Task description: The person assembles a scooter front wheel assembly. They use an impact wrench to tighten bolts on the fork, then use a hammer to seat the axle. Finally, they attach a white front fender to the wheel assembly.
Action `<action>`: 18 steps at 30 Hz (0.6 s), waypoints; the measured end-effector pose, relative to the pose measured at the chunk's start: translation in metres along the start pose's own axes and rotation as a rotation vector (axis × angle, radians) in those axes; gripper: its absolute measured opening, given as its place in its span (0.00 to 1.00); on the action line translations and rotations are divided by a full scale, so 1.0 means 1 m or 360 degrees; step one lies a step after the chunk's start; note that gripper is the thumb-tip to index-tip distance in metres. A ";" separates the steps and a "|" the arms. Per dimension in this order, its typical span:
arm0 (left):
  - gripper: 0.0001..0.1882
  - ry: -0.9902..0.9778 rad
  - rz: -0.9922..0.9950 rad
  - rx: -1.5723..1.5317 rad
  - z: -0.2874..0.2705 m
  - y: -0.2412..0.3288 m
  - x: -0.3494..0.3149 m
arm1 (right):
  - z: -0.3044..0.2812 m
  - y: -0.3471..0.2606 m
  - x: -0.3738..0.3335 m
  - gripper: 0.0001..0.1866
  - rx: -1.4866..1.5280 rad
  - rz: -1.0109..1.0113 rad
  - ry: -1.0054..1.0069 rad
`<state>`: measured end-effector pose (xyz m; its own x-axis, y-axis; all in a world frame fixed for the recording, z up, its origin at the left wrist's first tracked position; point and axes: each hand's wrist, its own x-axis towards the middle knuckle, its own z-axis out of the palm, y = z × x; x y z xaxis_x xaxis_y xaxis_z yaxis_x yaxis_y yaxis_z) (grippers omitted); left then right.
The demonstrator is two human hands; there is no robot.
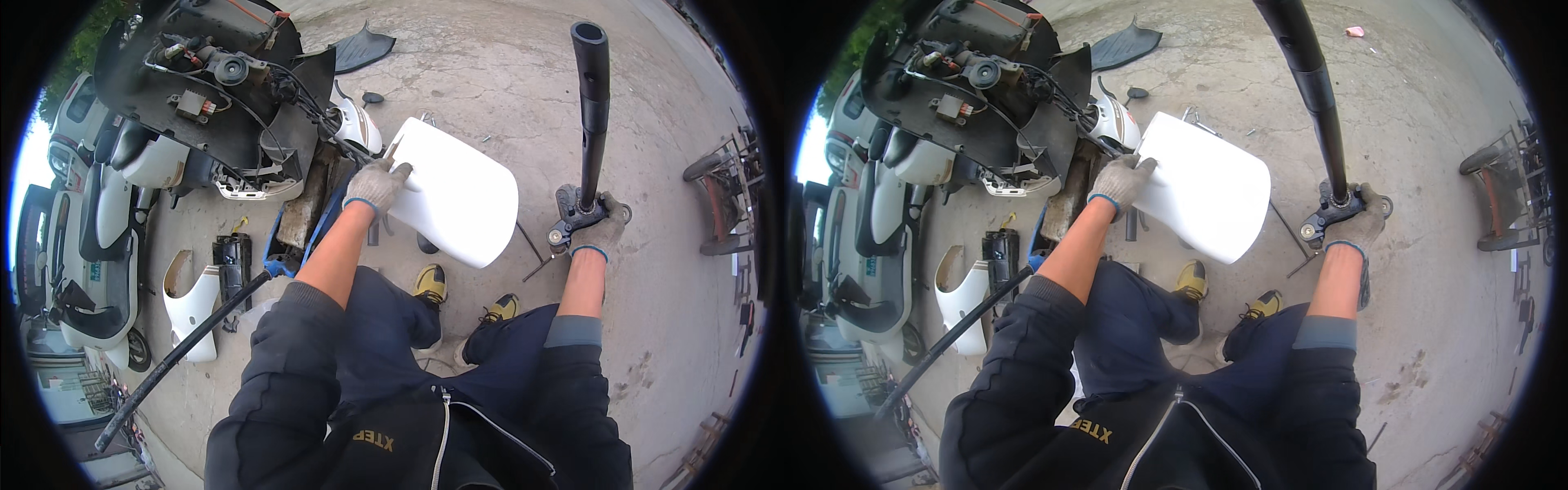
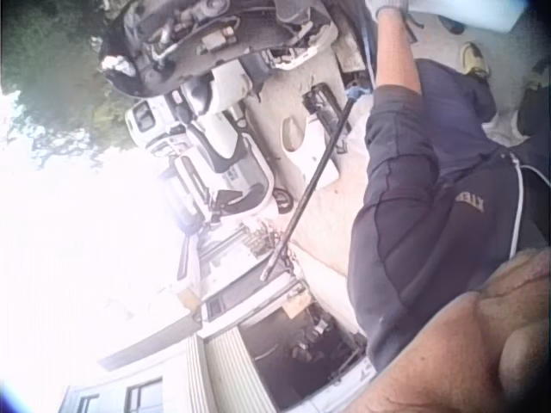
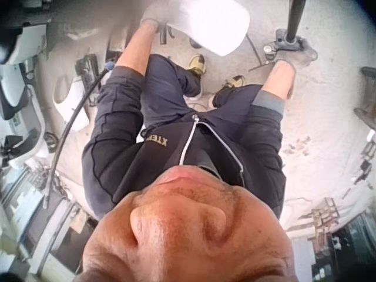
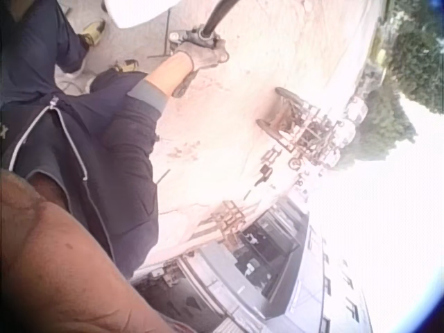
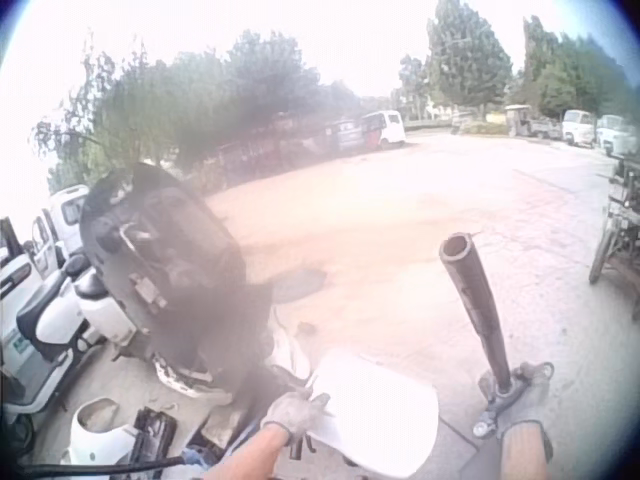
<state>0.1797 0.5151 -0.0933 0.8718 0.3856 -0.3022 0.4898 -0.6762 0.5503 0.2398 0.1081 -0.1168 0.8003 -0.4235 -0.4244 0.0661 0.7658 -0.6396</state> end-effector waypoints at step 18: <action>0.19 0.0165 -0.0328 -0.1458 -0.100 -0.050 0.026 | -0.037 -0.010 0.017 0.15 -0.0427 0.0085 0.0660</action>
<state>0.1772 0.6213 -0.0511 0.7422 0.5263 -0.4150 0.3987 0.1510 0.9046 0.2311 0.0752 -0.1408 0.4906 -0.5856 -0.6453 -0.1678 0.6632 -0.7294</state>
